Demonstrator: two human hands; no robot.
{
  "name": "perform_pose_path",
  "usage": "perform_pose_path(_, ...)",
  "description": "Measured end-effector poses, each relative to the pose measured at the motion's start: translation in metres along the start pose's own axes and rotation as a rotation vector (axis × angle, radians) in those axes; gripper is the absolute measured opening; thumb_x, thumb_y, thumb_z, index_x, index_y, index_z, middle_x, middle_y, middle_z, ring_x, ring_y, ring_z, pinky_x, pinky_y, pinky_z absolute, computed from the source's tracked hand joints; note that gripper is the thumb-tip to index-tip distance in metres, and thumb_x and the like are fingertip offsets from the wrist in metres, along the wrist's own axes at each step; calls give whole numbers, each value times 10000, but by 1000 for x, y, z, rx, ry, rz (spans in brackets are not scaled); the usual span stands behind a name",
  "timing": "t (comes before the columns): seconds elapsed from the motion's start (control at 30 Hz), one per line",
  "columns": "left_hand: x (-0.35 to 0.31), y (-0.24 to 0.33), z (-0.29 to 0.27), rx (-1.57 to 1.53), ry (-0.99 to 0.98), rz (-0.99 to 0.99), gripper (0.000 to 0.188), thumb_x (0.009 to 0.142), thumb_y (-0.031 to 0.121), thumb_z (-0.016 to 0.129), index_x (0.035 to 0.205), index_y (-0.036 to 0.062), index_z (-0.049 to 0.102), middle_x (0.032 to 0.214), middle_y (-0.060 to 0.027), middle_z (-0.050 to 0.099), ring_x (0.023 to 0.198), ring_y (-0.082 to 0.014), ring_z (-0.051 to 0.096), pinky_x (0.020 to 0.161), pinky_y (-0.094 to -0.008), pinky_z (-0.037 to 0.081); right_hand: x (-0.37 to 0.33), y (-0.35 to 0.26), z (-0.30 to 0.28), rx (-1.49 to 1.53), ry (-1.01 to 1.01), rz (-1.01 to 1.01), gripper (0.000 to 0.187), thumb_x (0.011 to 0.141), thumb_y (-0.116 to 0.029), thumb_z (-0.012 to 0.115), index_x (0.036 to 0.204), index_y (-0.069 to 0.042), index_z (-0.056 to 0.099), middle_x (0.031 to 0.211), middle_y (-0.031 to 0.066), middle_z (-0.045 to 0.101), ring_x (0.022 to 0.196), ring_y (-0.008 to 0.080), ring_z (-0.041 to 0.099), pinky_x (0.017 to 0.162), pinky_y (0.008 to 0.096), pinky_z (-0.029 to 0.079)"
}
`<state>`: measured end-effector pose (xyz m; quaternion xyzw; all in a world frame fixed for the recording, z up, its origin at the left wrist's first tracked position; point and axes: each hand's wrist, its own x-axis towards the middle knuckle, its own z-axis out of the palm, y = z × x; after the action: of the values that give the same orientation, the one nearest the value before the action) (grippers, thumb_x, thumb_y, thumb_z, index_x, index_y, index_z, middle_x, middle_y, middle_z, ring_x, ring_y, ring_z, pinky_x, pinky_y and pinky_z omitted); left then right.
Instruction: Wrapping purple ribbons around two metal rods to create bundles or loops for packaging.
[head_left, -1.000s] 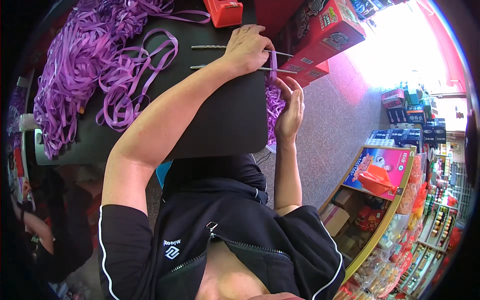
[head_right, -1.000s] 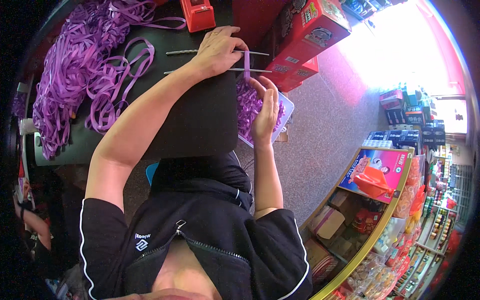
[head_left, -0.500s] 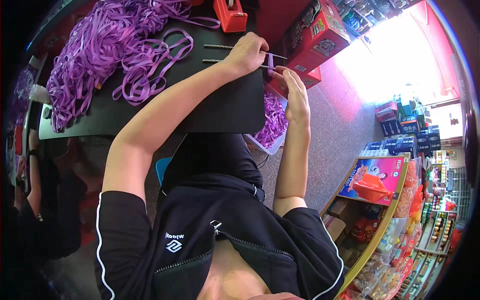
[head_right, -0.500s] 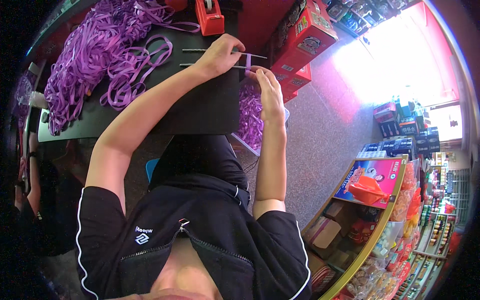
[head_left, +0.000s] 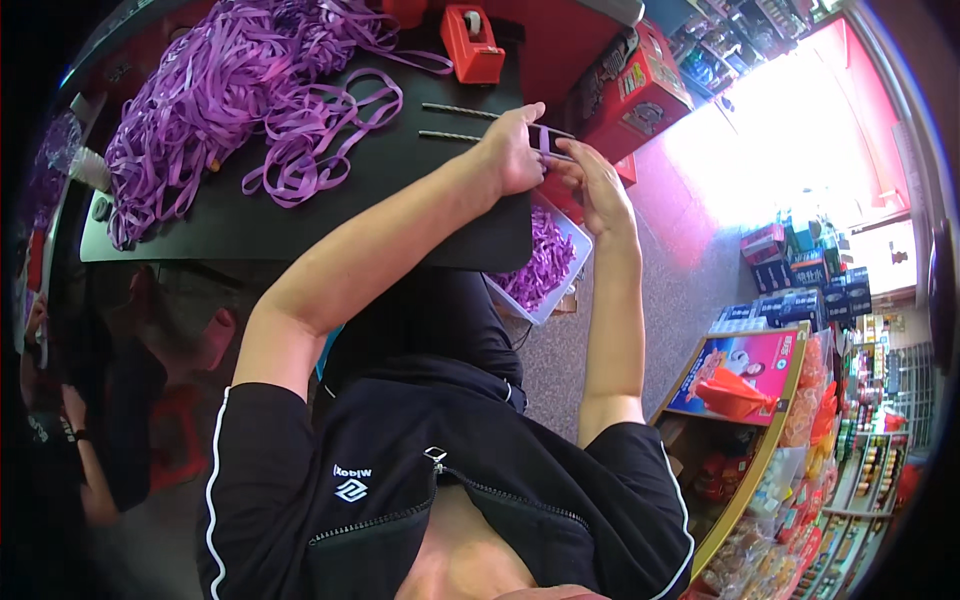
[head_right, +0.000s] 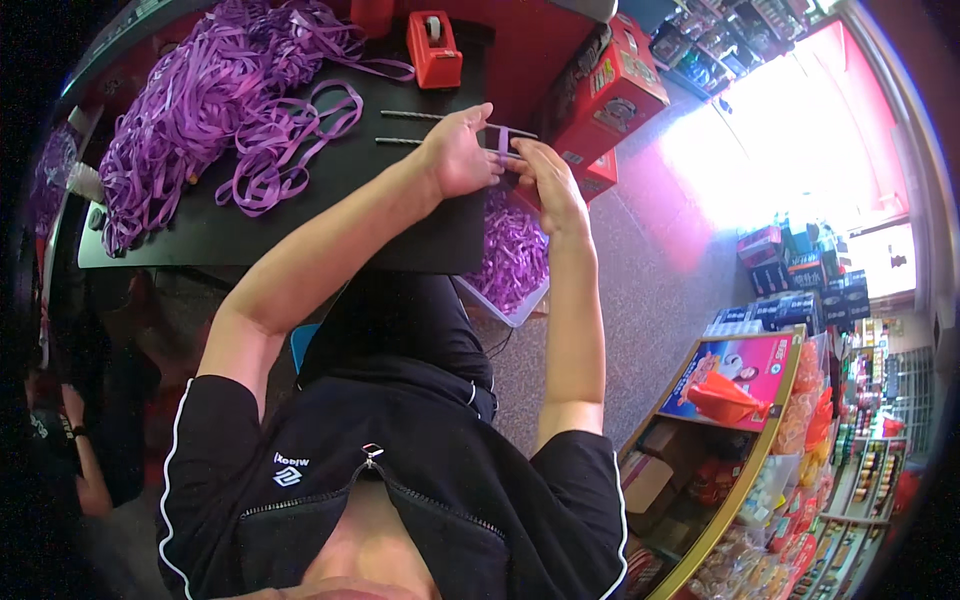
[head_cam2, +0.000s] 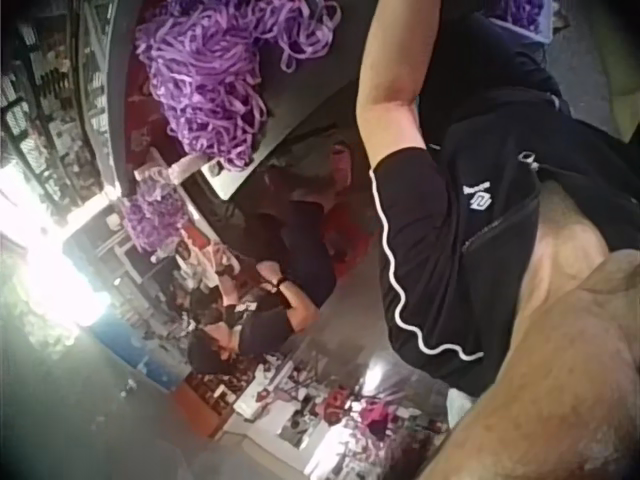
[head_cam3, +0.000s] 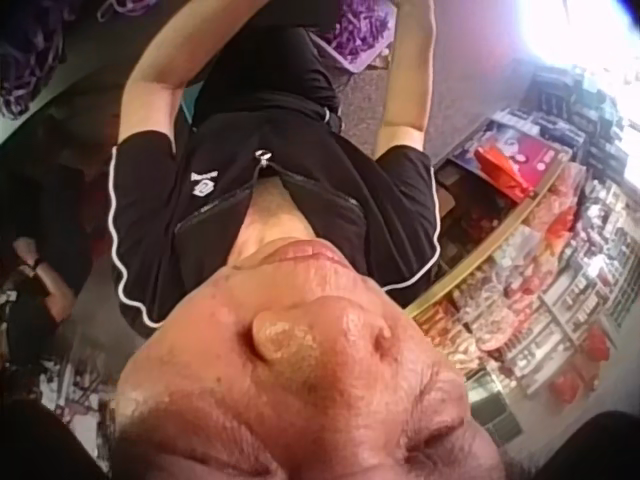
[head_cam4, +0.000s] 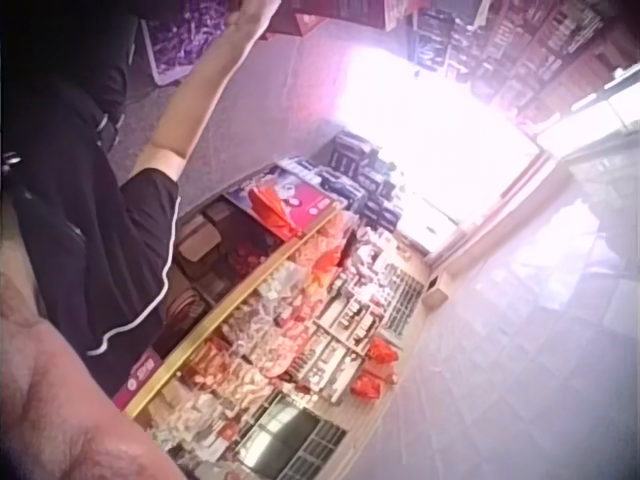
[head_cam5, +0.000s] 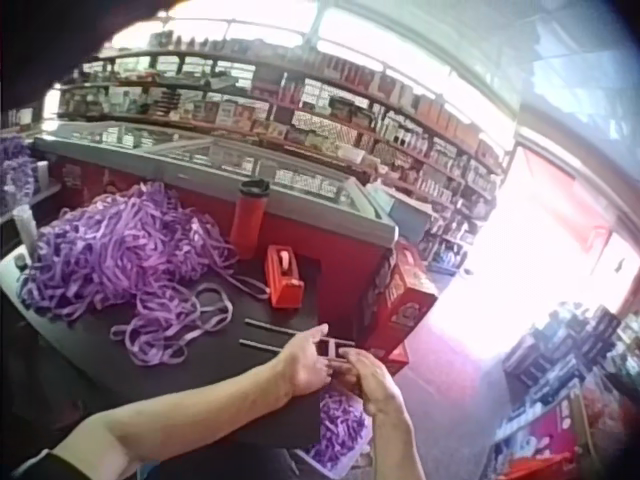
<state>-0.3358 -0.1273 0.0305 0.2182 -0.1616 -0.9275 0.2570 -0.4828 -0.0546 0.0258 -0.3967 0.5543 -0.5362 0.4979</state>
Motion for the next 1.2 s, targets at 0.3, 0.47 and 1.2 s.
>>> perform_pose_path(0.3, -18, -8, -5, -205, -176, 117, 775, 919, 554, 387, 1476, 296, -86, 1471, -321, -159, 1390, -415, -157, 1080, -534, -126, -22, -22, 21, -647, 70, -370, 323, 918, -187, 573, 1198, -27, 576, 989, 33, 659, 787, 58, 568, 673, 200, 427)
perform_pose_path(0.47, -16, -9, -4, -226, -129, 121, 791, 916, 563, 390, 1473, 292, -102, 1474, -290, -201, 1384, -399, -193, 1088, -487, -145, 37, -81, 58, -728, 108, -623, 259, 882, -213, 584, 1041, -35, 683, 849, 80, 699, 755, 110, 626, 675, 242, 460)
perform_pose_path(1.2, -11, -18, -10, -219, -222, 133, 936, 840, 641, 459, 1464, 287, -143, 1503, -248, -157, 1399, -321, -197, 1093, -431, -148, 176, -83, 87, -364, -96, 177, 162, 749, -320, 725, 719, -203, 617, 653, -104, 540, 549, 39, 430, 527, 230, 274)
